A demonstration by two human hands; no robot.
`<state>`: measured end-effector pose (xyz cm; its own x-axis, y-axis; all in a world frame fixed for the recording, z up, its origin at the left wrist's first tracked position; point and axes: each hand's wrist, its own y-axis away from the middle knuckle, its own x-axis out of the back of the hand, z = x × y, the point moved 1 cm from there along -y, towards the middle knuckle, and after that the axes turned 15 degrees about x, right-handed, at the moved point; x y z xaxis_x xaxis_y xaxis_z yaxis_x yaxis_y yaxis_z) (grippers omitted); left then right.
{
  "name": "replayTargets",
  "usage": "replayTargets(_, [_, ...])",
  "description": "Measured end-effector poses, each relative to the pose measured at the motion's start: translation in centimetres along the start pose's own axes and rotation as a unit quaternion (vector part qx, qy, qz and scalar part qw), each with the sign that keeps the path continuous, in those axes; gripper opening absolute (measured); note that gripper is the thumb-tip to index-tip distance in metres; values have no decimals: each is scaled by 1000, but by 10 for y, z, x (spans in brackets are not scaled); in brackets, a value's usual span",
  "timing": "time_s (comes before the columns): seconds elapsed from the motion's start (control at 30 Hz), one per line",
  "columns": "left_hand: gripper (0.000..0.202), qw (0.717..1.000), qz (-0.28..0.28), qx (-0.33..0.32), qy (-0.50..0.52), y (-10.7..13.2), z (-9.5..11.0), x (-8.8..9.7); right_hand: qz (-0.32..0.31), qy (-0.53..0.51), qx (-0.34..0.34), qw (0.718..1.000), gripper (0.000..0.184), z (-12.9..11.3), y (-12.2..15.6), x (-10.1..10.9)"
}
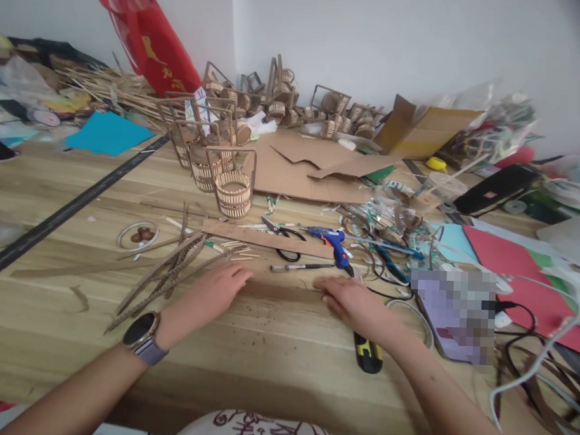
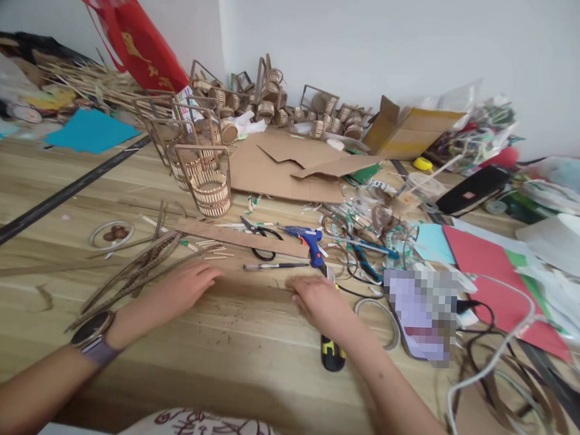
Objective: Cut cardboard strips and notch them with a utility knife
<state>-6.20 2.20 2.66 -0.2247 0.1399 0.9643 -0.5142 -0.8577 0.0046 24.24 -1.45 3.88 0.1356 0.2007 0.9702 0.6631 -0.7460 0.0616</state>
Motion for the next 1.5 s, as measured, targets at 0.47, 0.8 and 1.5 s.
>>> replayTargets(0.47, [23, 1000, 1, -7, -1, 1, 5, -12, 60, 66, -33, 995, 32, 25, -56, 15])
replayTargets(0.8, [30, 988, 90, 83, -90, 20, -39, -4, 95, 9, -24, 995, 39, 54, -74, 19])
replayTargets(1.5, [36, 994, 85, 3, 64, 11, -51, 9, 94, -191, -33, 977, 35, 7, 22, -23])
